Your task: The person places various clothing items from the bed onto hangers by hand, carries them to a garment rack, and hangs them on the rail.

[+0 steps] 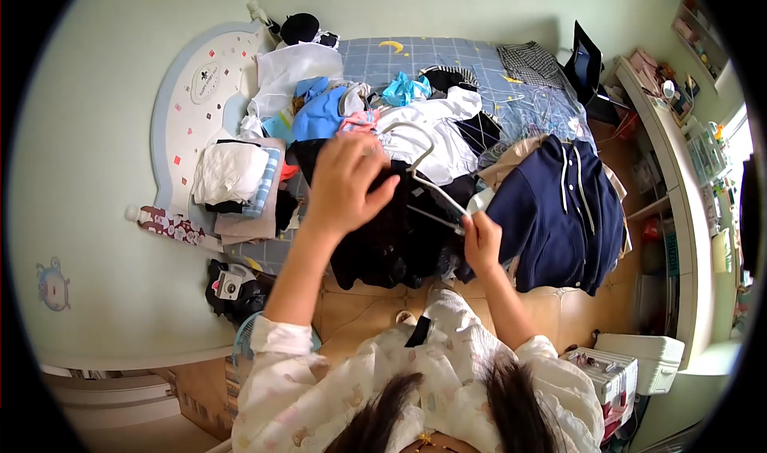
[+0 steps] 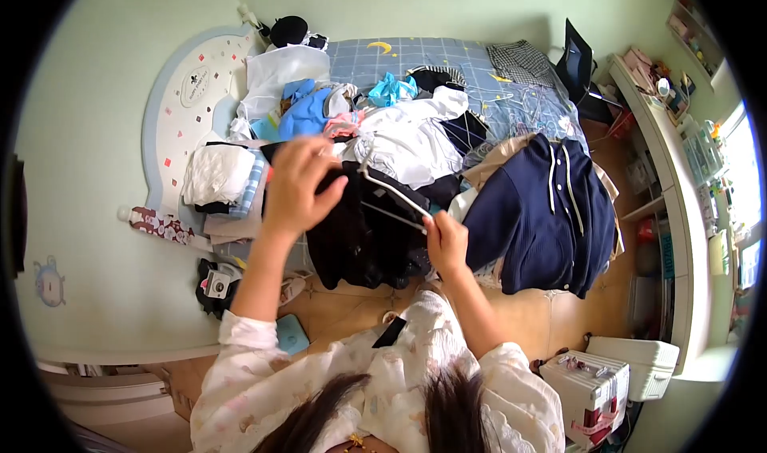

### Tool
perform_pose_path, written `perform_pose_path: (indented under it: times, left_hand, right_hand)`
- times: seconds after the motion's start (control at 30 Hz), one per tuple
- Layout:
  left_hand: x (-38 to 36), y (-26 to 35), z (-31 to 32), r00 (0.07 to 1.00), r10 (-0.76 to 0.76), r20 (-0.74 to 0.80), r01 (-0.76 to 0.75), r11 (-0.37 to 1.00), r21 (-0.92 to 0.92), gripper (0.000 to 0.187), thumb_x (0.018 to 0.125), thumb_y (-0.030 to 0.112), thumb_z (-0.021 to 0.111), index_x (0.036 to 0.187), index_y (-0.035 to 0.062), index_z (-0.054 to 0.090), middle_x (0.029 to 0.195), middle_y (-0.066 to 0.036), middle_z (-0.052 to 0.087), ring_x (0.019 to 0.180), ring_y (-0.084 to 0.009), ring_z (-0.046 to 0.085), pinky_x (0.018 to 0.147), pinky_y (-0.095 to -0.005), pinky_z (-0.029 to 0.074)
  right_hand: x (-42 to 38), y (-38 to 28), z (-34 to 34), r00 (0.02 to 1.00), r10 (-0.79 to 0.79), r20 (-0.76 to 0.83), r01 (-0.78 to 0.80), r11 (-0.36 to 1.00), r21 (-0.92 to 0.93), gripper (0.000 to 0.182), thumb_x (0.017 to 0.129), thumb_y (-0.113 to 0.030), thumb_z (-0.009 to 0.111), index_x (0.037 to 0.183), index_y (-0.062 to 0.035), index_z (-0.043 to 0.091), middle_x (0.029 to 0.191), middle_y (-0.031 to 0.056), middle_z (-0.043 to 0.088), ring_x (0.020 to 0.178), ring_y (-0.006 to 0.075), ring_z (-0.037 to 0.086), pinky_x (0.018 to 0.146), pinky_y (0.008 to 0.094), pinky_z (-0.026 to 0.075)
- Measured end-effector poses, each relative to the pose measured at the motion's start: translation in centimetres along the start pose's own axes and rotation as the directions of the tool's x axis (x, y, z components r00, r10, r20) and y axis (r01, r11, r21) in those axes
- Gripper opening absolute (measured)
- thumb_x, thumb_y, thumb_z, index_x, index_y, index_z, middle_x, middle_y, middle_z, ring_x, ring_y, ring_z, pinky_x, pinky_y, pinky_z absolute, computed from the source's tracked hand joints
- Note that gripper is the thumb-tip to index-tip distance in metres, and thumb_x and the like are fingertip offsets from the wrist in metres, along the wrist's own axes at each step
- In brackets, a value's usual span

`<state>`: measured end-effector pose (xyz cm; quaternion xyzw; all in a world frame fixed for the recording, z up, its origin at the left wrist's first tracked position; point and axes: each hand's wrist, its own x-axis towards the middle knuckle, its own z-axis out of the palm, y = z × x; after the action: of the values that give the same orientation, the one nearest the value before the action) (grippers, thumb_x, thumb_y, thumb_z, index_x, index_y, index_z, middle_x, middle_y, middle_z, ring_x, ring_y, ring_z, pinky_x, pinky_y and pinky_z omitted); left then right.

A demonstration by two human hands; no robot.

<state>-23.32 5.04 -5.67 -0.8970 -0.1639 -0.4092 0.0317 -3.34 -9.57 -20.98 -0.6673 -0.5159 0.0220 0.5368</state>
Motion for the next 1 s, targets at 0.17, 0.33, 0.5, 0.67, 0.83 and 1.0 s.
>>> perform_pose_path:
  times: [0.17, 0.33, 0.5, 0.67, 0.83, 1.0]
  left_hand:
    - [2.3, 0.3, -1.5, 0.980, 0.092, 0.178, -0.101, 0.994, 0.038, 0.022, 0.085, 0.023, 0.063, 0.076, 0.0055, 0.053, 0.065, -0.010, 0.059, 0.060, -0.0308, 0.058, 0.051, -0.0386, 0.045]
    - [4.3, 3.3, -3.1, 0.994, -0.104, 0.037, 0.100, 0.990, 0.103, 0.026, 0.087, 0.023, 0.061, 0.074, 0.0048, 0.049, 0.063, -0.014, 0.056, 0.058, -0.0355, 0.054, 0.048, -0.0423, 0.041]
    - [4.7, 4.3, -5.0, 0.991, -0.131, -0.033, 0.133, 0.990, 0.050, 0.026, 0.088, 0.021, 0.060, 0.076, 0.0027, 0.047, 0.064, -0.017, 0.054, 0.057, -0.0371, 0.052, 0.049, -0.0419, 0.039]
    - [1.9, 3.4, -7.6, 0.991, -0.111, -0.069, 0.110, 0.994, -0.017, 0.024, 0.085, 0.017, 0.063, 0.074, 0.0025, 0.046, 0.067, -0.015, 0.056, 0.061, -0.0359, 0.055, 0.051, -0.0414, 0.042]
    - [-2.5, 1.2, -9.8, 0.996, -0.073, -0.059, 0.083, 0.977, 0.198, 0.019, 0.083, 0.015, 0.066, 0.080, 0.0045, 0.050, 0.070, -0.011, 0.056, 0.061, -0.0320, 0.056, 0.051, -0.0377, 0.045]
    - [-4.2, 1.9, -9.7, 0.997, 0.015, -0.073, 0.012, 0.934, 0.357, 0.020, 0.080, 0.017, 0.068, 0.080, 0.0077, 0.051, 0.071, -0.006, 0.055, 0.059, -0.0257, 0.057, 0.049, -0.0349, 0.046]
  right_hand:
    - [4.2, -1.1, -4.1, 0.956, -0.195, -0.219, 0.164, 0.974, -0.153, 0.023, 0.081, -0.015, 0.067, 0.075, -0.0021, 0.048, 0.071, 0.0132, 0.048, 0.068, 0.0308, 0.048, 0.063, 0.0396, 0.037]
    - [4.1, -3.9, -5.0, 0.822, -0.201, -0.532, 0.000, 0.935, -0.354, 0.061, 0.073, -0.022, 0.076, 0.118, -0.0015, 0.040, 0.105, 0.0159, 0.043, 0.097, 0.0304, 0.043, 0.089, 0.0378, 0.036]
    - [-1.7, -4.2, 0.4, 0.946, 0.061, -0.317, -0.038, 0.996, 0.079, 0.064, 0.067, -0.015, 0.080, 0.116, 0.0003, 0.040, 0.099, 0.0125, 0.042, 0.091, 0.0238, 0.044, 0.083, 0.0337, 0.039]
    - [1.0, -0.6, -0.4, 0.959, 0.159, -0.234, -0.092, 0.958, 0.271, 0.016, 0.083, -0.004, 0.060, 0.098, -0.0027, 0.054, 0.076, 0.0054, 0.054, 0.071, 0.0150, 0.051, 0.064, 0.0282, 0.042]
    - [5.9, -4.2, -8.7, 0.973, 0.224, -0.053, -0.168, 0.851, 0.498, 0.016, 0.081, 0.002, 0.057, 0.096, -0.0055, 0.059, 0.074, -0.0003, 0.056, 0.067, 0.0065, 0.051, 0.059, 0.0197, 0.040]
    - [9.0, -10.3, -11.2, 0.960, 0.269, 0.081, -0.267, 0.786, 0.557, 0.019, 0.081, 0.000, 0.055, 0.098, -0.0049, 0.061, 0.076, 0.0028, 0.059, 0.064, 0.0069, 0.052, 0.056, 0.0192, 0.040]
